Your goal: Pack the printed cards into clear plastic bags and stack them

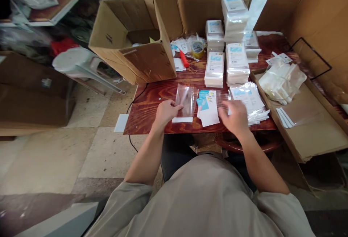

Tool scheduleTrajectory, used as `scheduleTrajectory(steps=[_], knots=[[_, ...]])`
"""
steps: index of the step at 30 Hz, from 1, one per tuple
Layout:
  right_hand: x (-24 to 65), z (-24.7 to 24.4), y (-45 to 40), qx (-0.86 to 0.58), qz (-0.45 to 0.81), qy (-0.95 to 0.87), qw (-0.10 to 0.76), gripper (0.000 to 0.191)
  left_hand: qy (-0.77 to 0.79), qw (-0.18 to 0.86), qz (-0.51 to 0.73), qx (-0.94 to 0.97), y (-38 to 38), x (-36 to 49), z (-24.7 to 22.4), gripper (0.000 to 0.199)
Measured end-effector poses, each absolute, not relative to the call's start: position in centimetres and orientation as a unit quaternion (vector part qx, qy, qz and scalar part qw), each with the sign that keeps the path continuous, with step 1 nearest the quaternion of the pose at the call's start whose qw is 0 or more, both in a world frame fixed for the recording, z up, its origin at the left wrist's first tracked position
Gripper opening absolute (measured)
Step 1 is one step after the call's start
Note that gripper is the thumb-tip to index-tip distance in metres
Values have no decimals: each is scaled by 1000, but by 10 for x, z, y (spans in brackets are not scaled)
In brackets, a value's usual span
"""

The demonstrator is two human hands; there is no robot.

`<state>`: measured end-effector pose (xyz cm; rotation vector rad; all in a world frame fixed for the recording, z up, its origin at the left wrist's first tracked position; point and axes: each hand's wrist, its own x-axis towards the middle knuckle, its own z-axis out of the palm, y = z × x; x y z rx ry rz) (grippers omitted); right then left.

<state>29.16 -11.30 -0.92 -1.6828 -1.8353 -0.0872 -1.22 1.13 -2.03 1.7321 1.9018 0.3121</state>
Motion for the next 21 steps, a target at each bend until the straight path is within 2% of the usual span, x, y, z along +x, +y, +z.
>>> scheduleTrajectory(steps=[3, 5, 7, 10, 13, 15, 17, 19, 21], knots=[[260, -2, -115, -517, 40, -836, 180, 32, 689, 256, 99, 670, 10, -16, -14, 26], [250, -1, -116, -489, 37, -864, 112, 29, 677, 232, 94, 692, 5, -21, -9, 35], [248, -3, -119, -476, 24, -876, 73, 25, 665, 190, 108, 714, -1, -27, -5, 42], [252, -2, -124, -458, 8, -888, 42, 35, 667, 172, 168, 705, -8, -35, -2, 41], [260, 4, -127, -459, -25, -883, 99, 38, 673, 276, 277, 628, -8, -35, -8, 28], [265, 10, -128, -473, -75, -858, 186, 34, 655, 357, 356, 562, -6, -30, -15, 26], [268, 14, -129, -497, -120, -815, 274, 32, 638, 405, 406, 514, -6, -23, -22, 31], [268, 17, -131, -519, -140, -778, 326, 30, 629, 411, 417, 511, -7, -17, -26, 41], [266, 16, -132, -525, -142, -766, 343, 30, 627, 379, 388, 559, -8, -15, -27, 47]])
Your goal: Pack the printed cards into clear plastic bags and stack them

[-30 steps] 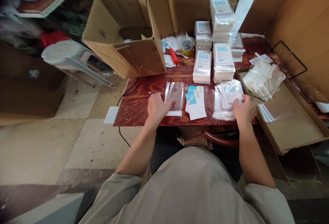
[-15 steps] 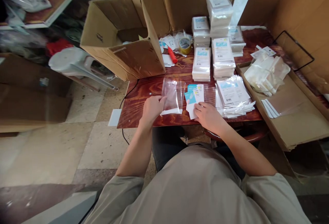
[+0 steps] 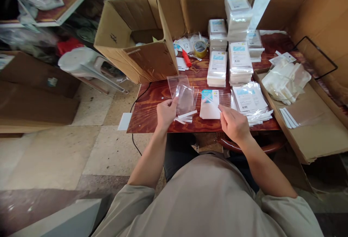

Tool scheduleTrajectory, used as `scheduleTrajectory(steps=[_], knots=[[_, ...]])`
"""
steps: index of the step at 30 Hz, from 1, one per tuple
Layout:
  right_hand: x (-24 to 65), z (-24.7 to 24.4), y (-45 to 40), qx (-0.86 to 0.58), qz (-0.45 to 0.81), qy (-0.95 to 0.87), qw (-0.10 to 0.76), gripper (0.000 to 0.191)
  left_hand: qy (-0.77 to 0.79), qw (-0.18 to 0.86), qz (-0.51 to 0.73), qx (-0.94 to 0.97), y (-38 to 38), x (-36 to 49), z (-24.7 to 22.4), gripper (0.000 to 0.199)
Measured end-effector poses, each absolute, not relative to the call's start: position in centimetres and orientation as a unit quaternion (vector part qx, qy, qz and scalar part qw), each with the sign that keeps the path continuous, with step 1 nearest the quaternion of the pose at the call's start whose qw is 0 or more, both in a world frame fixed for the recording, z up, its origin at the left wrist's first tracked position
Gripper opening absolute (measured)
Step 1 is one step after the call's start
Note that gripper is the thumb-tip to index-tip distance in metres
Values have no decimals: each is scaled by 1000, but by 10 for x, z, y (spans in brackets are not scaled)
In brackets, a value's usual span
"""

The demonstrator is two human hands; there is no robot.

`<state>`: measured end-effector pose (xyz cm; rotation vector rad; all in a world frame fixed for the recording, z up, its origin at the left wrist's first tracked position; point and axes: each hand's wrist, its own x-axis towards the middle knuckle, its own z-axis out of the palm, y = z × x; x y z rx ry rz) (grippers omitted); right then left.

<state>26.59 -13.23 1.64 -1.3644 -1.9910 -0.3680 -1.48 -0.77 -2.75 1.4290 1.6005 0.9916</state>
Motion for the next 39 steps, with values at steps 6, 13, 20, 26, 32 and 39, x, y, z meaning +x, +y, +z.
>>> scheduleTrajectory(steps=[6, 13, 20, 26, 32, 39], knots=[[260, 10, -134, -502, -142, -777, 352, 30, 617, 211, 293, 699, 0, -19, -31, 29], [262, 11, -136, -516, -134, -772, 347, 27, 621, 155, 374, 671, 8, -17, -41, 32], [260, 11, -136, -518, -143, -763, 360, 27, 592, 455, 501, 438, 10, -6, -44, 31], [263, 13, -141, -590, -143, -698, 380, 28, 548, 606, 468, 337, 7, 5, -35, 23], [260, 17, -151, -645, -101, -620, 436, 36, 528, 611, 495, 321, -4, 17, -28, 33], [237, 17, -158, -629, 393, -398, 540, 43, 505, 614, 547, 263, -18, 27, -21, 41]])
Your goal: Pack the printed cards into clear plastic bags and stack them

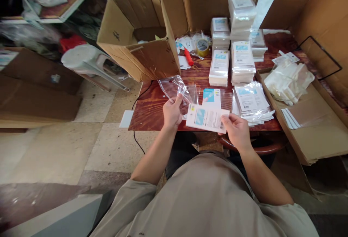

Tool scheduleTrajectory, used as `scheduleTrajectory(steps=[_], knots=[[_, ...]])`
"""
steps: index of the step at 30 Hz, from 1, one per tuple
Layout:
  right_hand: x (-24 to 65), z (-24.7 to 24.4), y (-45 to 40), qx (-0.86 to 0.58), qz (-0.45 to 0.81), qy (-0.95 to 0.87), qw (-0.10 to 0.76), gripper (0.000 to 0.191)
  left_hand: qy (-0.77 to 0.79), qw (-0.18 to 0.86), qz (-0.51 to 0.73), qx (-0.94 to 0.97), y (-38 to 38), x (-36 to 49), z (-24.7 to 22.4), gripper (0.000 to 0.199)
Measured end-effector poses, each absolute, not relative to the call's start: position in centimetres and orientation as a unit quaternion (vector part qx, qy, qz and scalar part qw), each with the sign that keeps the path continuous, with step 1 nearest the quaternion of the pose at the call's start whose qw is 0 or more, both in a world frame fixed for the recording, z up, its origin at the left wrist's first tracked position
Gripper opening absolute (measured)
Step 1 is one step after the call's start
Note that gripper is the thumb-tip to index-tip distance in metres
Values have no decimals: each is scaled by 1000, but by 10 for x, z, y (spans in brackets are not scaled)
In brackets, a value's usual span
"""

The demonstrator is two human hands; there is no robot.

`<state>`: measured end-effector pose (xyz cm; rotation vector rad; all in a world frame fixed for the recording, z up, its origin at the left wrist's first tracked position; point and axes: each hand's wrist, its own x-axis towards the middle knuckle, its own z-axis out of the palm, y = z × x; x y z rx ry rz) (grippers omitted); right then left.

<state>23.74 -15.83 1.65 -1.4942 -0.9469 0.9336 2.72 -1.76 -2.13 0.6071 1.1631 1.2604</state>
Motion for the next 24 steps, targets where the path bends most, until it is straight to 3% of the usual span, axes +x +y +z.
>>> scheduleTrajectory(steps=[2, 4, 12, 20, 24], knots=[[231, 11, -157, -619, 468, -363, 516, 46, 493, 615, 558, 260, -24, 31, -16, 45], [226, 5, -154, -632, 455, -339, 528, 46, 483, 620, 561, 260, -31, 35, -12, 46], [213, -4, -145, -653, 247, -380, 607, 40, 439, 642, 567, 271, -51, 39, -2, 45], [210, -6, -146, -702, 61, -457, 543, 46, 447, 635, 566, 276, -55, 31, 8, 46], [193, -9, -143, -675, 157, -421, 585, 44, 435, 616, 588, 294, -66, 42, 2, 41]])
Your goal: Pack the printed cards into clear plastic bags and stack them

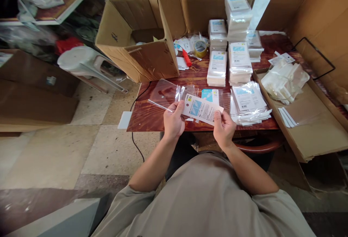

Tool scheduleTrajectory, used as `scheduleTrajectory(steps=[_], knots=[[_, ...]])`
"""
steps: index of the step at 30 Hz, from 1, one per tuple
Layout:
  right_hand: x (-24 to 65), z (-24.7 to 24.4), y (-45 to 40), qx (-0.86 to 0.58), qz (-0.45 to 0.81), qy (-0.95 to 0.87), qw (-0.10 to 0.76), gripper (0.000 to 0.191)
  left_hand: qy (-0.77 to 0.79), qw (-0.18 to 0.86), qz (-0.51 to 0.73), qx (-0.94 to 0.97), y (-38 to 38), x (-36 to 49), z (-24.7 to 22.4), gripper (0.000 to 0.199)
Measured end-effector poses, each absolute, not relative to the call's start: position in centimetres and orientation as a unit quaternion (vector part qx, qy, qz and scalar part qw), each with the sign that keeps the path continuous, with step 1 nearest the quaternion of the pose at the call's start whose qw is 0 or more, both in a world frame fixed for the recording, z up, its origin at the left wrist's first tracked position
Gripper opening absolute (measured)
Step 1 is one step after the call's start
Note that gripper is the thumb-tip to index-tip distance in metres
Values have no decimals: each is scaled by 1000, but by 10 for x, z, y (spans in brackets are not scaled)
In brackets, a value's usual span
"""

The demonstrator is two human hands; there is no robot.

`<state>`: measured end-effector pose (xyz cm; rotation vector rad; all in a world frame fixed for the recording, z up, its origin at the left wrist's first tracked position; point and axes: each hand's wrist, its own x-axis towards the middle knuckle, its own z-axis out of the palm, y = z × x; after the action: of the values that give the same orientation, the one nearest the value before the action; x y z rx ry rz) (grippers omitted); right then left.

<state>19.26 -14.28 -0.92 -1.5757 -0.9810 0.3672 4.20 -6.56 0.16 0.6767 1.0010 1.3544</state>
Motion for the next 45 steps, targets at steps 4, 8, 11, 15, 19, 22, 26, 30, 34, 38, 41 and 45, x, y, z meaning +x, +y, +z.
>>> scheduleTrajectory(steps=[4, 8, 11, 15, 19, 22, 26, 30, 34, 38, 41, 45], knots=[[185, -6, -136, -626, 267, -392, 619, 44, 433, 588, 615, 297, -73, 48, -2, 37], [204, -1, -134, -528, 494, -457, 518, 47, 429, 621, 601, 263, -69, 40, 0, 48], [211, -7, -132, -512, 544, -442, 496, 50, 408, 659, 570, 272, -71, 38, 2, 49], [197, -19, -125, -582, 394, -401, 588, 62, 385, 680, 541, 309, -82, 44, -1, 47], [196, -15, -122, -567, 412, -422, 575, 73, 408, 679, 453, 409, -82, 38, -4, 47], [221, -5, -121, -585, 438, -415, 542, 51, 446, 646, 346, 514, -71, 28, -6, 55], [292, -9, -118, -700, 177, -384, 576, 38, 600, 348, 349, 630, -45, 15, -12, 45], [357, -32, -114, -819, -81, -344, 451, 26, 698, 186, 195, 663, -20, 0, -19, 57], [350, -39, -111, -804, -197, -423, 368, 27, 721, 245, 135, 633, -4, -11, -21, 51], [291, -23, -106, -626, -58, -701, 338, 24, 718, 267, 111, 633, 6, -15, -19, 30], [257, -12, -100, -537, 14, -820, 196, 36, 706, 251, 94, 655, 7, -18, -14, 25], [245, -5, -100, -512, 39, -856, 63, 23, 694, 212, 116, 679, -2, -26, -6, 33]])
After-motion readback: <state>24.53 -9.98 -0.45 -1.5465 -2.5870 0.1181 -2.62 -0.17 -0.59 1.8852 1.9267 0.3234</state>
